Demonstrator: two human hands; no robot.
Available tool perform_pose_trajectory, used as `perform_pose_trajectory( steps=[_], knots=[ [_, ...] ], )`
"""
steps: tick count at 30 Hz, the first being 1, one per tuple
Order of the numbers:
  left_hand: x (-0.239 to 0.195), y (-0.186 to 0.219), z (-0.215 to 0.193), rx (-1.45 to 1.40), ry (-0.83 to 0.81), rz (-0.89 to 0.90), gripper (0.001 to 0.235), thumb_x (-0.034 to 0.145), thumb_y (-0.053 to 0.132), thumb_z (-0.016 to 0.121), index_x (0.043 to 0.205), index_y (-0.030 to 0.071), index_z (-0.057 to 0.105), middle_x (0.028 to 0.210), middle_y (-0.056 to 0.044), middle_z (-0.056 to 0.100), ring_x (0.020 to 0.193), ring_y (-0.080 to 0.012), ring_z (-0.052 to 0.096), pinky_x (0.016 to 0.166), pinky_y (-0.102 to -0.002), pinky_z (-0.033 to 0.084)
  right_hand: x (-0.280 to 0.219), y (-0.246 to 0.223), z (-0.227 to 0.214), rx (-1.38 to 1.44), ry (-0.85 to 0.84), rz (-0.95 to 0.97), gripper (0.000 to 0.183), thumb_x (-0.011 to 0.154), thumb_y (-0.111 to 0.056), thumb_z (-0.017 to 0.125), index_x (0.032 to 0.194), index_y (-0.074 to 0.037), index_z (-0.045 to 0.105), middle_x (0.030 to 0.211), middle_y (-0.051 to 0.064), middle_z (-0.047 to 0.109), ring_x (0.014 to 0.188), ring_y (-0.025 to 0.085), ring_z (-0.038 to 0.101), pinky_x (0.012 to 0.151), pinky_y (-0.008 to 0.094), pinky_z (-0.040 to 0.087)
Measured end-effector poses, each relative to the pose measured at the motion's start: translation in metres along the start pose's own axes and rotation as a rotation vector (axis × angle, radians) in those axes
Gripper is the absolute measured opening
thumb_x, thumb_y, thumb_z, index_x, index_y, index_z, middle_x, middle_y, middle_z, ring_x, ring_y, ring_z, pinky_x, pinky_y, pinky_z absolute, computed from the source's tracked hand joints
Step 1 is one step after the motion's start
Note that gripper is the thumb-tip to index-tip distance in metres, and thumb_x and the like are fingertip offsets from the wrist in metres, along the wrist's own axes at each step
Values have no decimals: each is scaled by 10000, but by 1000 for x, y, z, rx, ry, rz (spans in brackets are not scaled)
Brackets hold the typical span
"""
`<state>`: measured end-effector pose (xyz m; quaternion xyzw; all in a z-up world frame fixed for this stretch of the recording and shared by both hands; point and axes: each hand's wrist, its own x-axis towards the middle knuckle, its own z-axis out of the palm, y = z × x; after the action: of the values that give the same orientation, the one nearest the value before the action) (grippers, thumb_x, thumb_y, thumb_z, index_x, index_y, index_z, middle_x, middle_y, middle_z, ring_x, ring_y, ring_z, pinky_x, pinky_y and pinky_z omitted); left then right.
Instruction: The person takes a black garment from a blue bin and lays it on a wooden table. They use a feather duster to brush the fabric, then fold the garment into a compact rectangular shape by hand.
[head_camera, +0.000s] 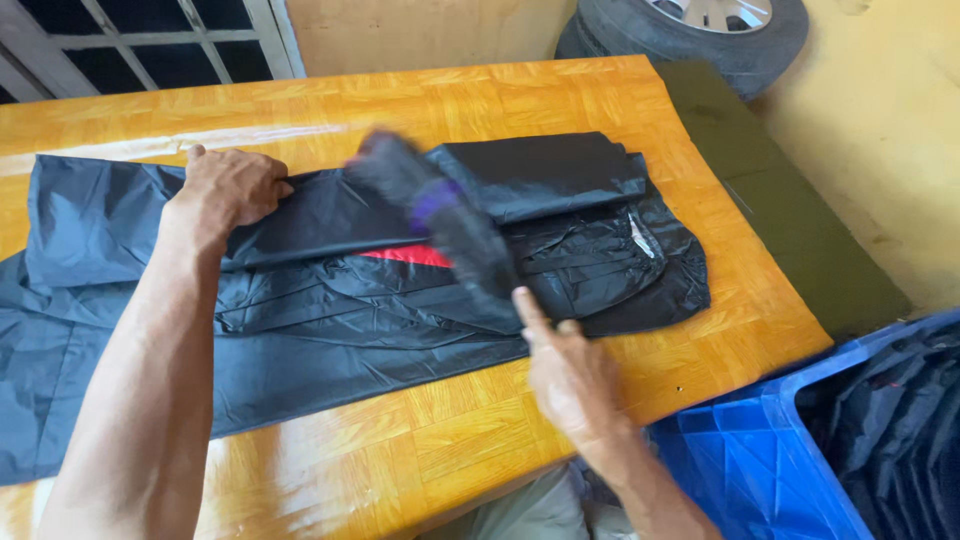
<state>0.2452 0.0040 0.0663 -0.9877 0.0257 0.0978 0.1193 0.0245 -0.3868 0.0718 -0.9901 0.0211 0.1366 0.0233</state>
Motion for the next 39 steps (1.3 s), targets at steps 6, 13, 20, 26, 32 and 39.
perform_pose_trajectory(
  steps=[6, 13, 20, 26, 32, 39],
  knots=[
    [14, -6, 8, 14, 45, 14, 345, 1001, 535, 527, 1171, 333, 749, 1281, -40, 740, 1248, -325, 656, 1023, -541, 415, -9, 159, 9, 101, 125, 543, 697, 977, -204, 373, 1649, -387, 332, 1316, 156, 696, 1046, 537, 710, 888, 559, 534],
    [17, 2, -13, -12, 2, 12, 388, 937, 506, 636, 1201, 255, 768, 1291, -88, 733, 1213, -371, 668, 970, -587, 458, -81, 102, 50, 375, 378, 215, 536, 977, -375, 554, 1512, -407, 560, 1153, 0, 777, 659, 299, 681, 696, 386, 510],
    [20, 2, -18, -41, 50, 34, 443, 864, 492, 732, 1162, 167, 781, 1218, -119, 751, 1151, -353, 702, 900, -485, 571, -82, 9, 60, 394, 51, -839, 575, 978, -249, 673, 1526, -304, 508, 849, 15, 577, 640, 243, 654, 612, 383, 552],
    [18, 2, -22, -74, 37, 37, 455, 862, 473, 744, 1164, 135, 778, 1227, -138, 743, 1157, -355, 695, 926, -463, 561, -75, -49, 36, 349, 59, -794, 516, 1001, -252, 614, 1510, -281, 532, 814, 49, 607, 615, 336, 648, 549, 491, 500],
    [20, 7, -18, -31, 51, 25, 519, 872, 450, 693, 1239, 87, 747, 1256, -157, 742, 1174, -357, 704, 923, -472, 577, -85, 4, 33, 454, -29, -837, 507, 1038, -266, 563, 1540, -226, 495, 881, 84, 643, 697, 273, 665, 681, 376, 516],
    [10, 7, -14, 21, -14, 13, 427, 953, 469, 591, 1261, 219, 749, 1321, -125, 730, 1256, -361, 675, 919, -522, 584, -98, 145, 56, 347, 88, 507, 578, 965, -478, 426, 1539, -534, 392, 1530, -139, 537, 1350, 249, 570, 1047, 392, 491]
  ],
)
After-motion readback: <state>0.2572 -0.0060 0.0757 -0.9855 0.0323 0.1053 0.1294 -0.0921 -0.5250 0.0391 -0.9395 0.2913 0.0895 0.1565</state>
